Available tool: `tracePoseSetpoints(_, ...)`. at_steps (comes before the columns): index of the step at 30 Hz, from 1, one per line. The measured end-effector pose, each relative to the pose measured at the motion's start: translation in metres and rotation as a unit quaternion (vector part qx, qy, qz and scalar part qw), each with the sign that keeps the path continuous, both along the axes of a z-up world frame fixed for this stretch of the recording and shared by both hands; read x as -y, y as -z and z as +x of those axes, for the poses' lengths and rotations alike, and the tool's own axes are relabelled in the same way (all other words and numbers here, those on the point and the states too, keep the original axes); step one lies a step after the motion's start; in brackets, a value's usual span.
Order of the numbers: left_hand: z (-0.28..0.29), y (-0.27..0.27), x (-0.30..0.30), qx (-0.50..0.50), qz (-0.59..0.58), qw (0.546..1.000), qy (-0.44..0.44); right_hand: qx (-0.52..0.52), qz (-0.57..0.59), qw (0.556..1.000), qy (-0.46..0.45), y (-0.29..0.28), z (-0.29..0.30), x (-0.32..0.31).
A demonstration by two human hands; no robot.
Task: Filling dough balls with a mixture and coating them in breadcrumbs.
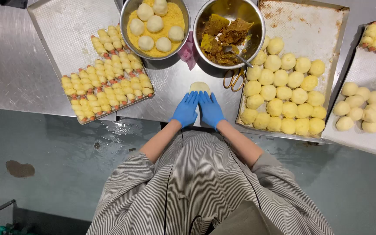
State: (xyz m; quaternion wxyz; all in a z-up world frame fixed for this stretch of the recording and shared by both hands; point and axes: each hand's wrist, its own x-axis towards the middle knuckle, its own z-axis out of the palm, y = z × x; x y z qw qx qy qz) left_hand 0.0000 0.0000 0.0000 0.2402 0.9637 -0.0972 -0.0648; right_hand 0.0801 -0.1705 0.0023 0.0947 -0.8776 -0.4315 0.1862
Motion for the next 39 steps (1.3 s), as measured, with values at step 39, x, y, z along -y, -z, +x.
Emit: tracePoseSetpoints(39,0.017,-0.001,0.002,0.062,-0.075,0.991,-0.088,-0.003,0.195,0.978,0.073,-0.036,0.004,0.024)
